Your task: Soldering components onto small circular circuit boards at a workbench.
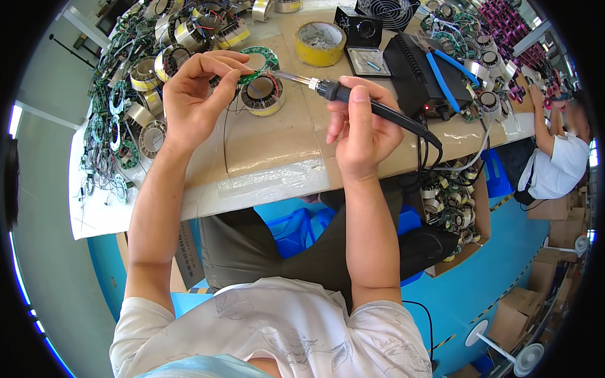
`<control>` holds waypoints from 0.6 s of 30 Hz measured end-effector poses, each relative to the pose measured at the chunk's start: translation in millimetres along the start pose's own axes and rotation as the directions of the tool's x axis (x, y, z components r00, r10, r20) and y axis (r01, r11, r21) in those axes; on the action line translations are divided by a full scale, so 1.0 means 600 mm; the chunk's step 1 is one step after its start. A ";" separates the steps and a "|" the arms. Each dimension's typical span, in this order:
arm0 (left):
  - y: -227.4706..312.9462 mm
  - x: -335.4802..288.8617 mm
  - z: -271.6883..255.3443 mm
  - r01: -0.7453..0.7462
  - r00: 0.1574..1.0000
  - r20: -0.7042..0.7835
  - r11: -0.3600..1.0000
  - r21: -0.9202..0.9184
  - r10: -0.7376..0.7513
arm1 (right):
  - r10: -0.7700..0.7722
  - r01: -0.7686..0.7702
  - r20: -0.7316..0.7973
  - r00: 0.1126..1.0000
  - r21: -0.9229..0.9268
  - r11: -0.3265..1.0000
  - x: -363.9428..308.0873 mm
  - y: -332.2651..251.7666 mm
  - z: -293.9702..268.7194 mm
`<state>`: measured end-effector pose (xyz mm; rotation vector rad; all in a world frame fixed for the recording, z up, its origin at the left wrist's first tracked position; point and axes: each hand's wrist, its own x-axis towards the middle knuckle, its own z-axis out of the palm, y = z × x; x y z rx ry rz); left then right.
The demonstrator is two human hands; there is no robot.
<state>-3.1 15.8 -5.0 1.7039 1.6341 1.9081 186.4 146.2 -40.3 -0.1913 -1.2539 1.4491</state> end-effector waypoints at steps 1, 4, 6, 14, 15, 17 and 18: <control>0.000 0.000 0.000 0.000 1.000 0.000 1.000 0.000 0.000 | 0.000 0.000 0.000 1.000 0.000 1.000 0.000 0.001 -0.001; 0.000 0.000 0.000 0.010 1.000 -0.007 1.000 0.003 -0.010 | 0.004 -0.004 0.005 1.000 -0.012 1.000 0.001 0.001 -0.001; -0.001 0.000 0.000 0.000 1.000 -0.003 1.000 0.014 0.000 | 0.005 -0.005 -0.001 1.000 -0.029 1.000 0.001 -0.001 0.001; 0.000 0.000 -0.002 -0.009 1.000 0.001 1.000 0.027 0.009 | 0.002 -0.002 -0.003 1.000 -0.033 0.999 0.001 0.001 0.002; -0.001 0.001 -0.001 -0.009 1.000 0.002 0.999 0.031 0.008 | 0.000 0.000 -0.002 1.000 -0.037 0.999 0.001 0.001 0.001; -0.001 0.000 0.003 -0.001 1.000 0.007 1.000 0.017 0.001 | -0.001 0.000 -0.005 1.000 -0.045 0.999 0.001 0.001 -0.001; 0.001 0.000 0.002 0.006 1.000 0.012 1.000 0.008 -0.006 | 0.000 -0.001 -0.006 1.000 -0.047 0.999 0.001 0.002 0.000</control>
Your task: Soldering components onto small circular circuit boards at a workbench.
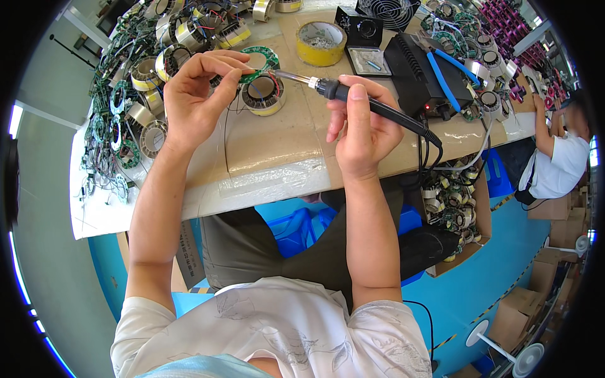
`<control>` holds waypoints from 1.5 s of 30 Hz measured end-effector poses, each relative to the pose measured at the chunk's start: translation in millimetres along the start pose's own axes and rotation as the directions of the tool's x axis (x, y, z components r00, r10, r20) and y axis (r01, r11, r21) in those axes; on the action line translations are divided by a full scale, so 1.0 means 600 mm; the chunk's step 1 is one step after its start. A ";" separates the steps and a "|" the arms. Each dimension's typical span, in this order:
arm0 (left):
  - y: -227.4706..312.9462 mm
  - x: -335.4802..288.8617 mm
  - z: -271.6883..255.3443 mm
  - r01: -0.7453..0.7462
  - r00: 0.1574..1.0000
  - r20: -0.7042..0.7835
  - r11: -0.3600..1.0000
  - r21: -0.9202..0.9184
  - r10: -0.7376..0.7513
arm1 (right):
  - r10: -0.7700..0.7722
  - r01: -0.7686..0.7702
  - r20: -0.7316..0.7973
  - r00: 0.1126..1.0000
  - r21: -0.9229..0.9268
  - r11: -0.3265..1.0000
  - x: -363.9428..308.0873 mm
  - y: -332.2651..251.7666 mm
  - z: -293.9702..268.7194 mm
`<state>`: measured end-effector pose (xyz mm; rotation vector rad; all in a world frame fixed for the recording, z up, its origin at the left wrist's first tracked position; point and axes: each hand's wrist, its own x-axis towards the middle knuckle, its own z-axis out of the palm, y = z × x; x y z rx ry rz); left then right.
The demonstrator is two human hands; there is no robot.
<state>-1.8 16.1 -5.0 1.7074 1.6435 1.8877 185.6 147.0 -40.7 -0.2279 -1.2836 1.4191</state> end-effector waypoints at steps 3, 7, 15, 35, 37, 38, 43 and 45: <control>0.003 -0.001 -0.002 0.015 1.000 0.000 1.000 0.008 -0.015 | 0.006 -0.005 -0.015 1.000 0.035 0.999 -0.001 -0.002 0.003; 0.001 0.000 -0.002 0.004 1.000 0.003 1.000 0.012 -0.004 | 0.000 0.001 -0.013 1.000 0.046 0.999 0.000 -0.003 0.000; 0.001 0.000 -0.001 -0.005 1.000 0.001 1.000 -0.007 0.005 | 0.017 -0.016 -0.003 1.000 0.015 1.000 -0.001 -0.002 -0.001; -0.005 0.000 -0.004 -0.017 1.000 0.000 0.999 -0.049 0.017 | -0.006 0.013 -0.056 0.998 0.126 0.992 -0.001 0.001 0.002; -0.006 0.003 -0.002 -0.011 1.000 -0.014 0.998 -0.059 0.010 | -0.003 0.011 -0.059 0.998 0.130 0.991 0.002 0.003 0.001; -0.006 0.006 -0.001 -0.009 1.000 -0.019 0.999 -0.053 0.008 | 0.002 0.007 -0.071 0.997 0.130 0.991 0.006 0.005 0.000; -0.002 0.018 -0.002 -0.035 0.999 -0.008 0.998 -0.053 0.035 | 0.015 -0.016 -0.226 0.974 -0.001 1.000 0.026 -0.004 0.009; -0.002 0.012 0.003 -0.019 1.000 -0.021 0.999 -0.037 0.018 | 0.005 -0.066 -0.323 0.946 -0.179 0.982 0.029 -0.014 0.008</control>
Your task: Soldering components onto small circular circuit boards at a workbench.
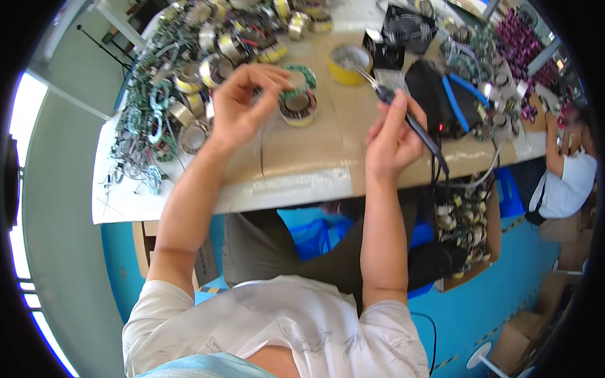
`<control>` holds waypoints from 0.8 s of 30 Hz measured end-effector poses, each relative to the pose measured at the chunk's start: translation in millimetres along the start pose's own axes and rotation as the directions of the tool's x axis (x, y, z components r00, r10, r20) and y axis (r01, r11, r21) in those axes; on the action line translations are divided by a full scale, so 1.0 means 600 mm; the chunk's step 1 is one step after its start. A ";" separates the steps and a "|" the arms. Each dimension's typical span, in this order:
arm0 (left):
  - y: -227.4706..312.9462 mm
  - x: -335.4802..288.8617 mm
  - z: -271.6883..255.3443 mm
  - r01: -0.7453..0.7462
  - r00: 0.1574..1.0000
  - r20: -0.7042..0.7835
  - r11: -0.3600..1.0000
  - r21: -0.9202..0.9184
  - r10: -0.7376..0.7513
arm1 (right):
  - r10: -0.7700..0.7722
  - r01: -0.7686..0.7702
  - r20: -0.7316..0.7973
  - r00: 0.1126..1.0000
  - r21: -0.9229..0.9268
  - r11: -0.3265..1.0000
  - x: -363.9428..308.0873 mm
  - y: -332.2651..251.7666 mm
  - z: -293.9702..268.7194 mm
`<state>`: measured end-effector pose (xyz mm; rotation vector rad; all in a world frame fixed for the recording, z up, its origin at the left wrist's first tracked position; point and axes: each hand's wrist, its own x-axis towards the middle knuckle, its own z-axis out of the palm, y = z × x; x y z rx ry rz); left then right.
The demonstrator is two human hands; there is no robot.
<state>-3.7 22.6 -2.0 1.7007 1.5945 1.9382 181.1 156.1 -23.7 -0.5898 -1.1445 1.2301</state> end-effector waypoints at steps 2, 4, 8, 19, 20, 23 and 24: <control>0.001 -0.011 0.006 0.049 0.999 0.001 0.999 -0.005 -0.049 | 0.021 -0.028 -0.064 0.998 -0.105 0.994 0.002 -0.004 -0.005; -0.007 -0.025 -0.003 0.043 0.999 0.013 0.999 0.032 -0.044 | 0.068 -0.072 -0.042 0.997 -0.101 0.992 0.017 0.050 -0.022; 0.010 -0.027 -0.014 0.061 0.998 0.003 0.997 0.056 -0.062 | 0.040 -0.038 0.000 0.999 -0.293 0.955 0.035 0.051 -0.001; -0.023 -0.011 -0.001 0.043 0.998 -0.049 0.999 0.007 -0.043 | 0.498 -0.219 0.283 0.819 -0.649 0.729 0.085 -0.024 0.036; -0.022 -0.012 0.001 0.051 0.997 -0.064 0.999 -0.004 -0.051 | 0.403 -0.109 0.369 0.837 -0.610 0.785 0.050 -0.036 0.035; -0.017 -0.020 -0.007 0.093 0.991 -0.093 0.994 -0.062 -0.099 | 0.258 0.155 0.551 0.794 -0.594 0.789 -0.042 -0.039 0.059; -0.019 -0.027 -0.019 0.084 0.990 -0.108 0.995 -0.062 -0.090 | 0.261 0.193 0.571 0.778 -0.612 0.767 -0.068 -0.065 0.082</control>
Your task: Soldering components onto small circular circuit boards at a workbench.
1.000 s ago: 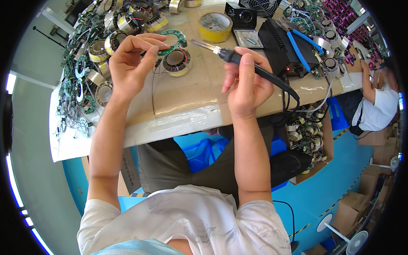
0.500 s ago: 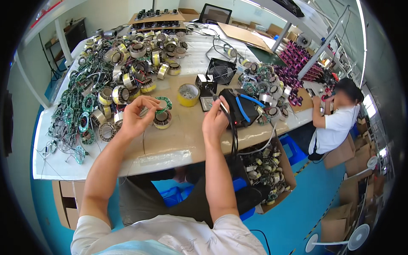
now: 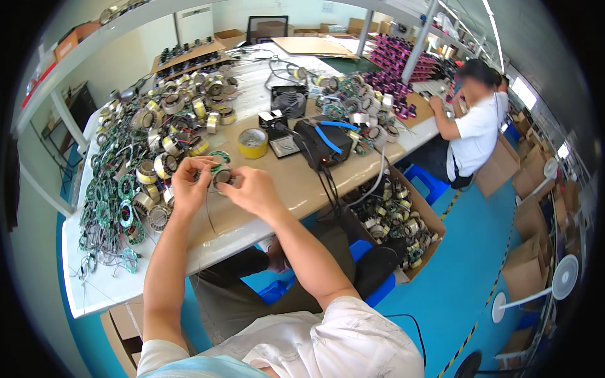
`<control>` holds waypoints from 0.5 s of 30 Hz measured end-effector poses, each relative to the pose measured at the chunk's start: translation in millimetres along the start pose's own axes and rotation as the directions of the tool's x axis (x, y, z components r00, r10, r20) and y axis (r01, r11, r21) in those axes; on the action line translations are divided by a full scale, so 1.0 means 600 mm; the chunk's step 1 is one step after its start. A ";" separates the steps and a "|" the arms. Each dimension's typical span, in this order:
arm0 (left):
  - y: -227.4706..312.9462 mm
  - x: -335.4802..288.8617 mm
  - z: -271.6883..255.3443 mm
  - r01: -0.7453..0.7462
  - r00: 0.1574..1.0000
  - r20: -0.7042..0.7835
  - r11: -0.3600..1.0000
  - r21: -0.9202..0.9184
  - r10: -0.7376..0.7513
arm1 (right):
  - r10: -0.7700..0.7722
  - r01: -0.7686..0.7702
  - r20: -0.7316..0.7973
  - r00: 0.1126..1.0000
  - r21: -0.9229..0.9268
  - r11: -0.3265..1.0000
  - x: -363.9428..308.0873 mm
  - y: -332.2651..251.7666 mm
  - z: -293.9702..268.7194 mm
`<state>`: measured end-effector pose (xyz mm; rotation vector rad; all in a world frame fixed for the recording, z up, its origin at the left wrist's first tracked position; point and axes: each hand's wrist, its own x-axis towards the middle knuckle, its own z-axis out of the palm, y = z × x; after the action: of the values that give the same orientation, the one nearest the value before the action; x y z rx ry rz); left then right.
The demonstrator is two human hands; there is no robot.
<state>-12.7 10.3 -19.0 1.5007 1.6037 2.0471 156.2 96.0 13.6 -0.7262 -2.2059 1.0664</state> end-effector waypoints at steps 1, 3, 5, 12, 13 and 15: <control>0.002 0.004 0.006 -0.018 1.000 0.005 1.000 -0.017 0.018 | -0.087 0.084 -0.096 0.992 -0.030 0.996 0.003 0.010 0.013; 0.012 0.008 0.014 -0.008 1.000 0.010 0.997 -0.078 0.009 | -0.265 0.246 -0.214 0.940 -0.113 0.963 0.020 0.032 0.028; 0.006 0.010 0.014 -0.048 0.999 0.013 0.990 -0.129 0.050 | -0.348 0.318 -0.254 0.902 -0.155 0.935 0.029 0.046 0.016; 0.029 0.011 -0.009 -0.067 0.989 -0.142 0.978 -0.200 0.039 | -0.586 0.560 -0.326 0.742 -0.180 0.809 0.060 0.034 -0.135; 0.023 0.011 -0.012 -0.038 0.987 -0.158 0.979 -0.199 0.007 | -0.547 0.522 -0.349 0.761 -0.170 0.836 0.063 0.040 -0.172; 0.017 0.010 -0.012 0.008 0.985 -0.165 0.980 -0.200 -0.042 | -0.480 0.470 -0.378 0.791 -0.125 0.874 0.080 0.074 -0.254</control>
<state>-16.6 5.3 -6.6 1.2639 1.4112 2.2962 239.0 229.1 68.1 -0.3202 -1.8947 0.5718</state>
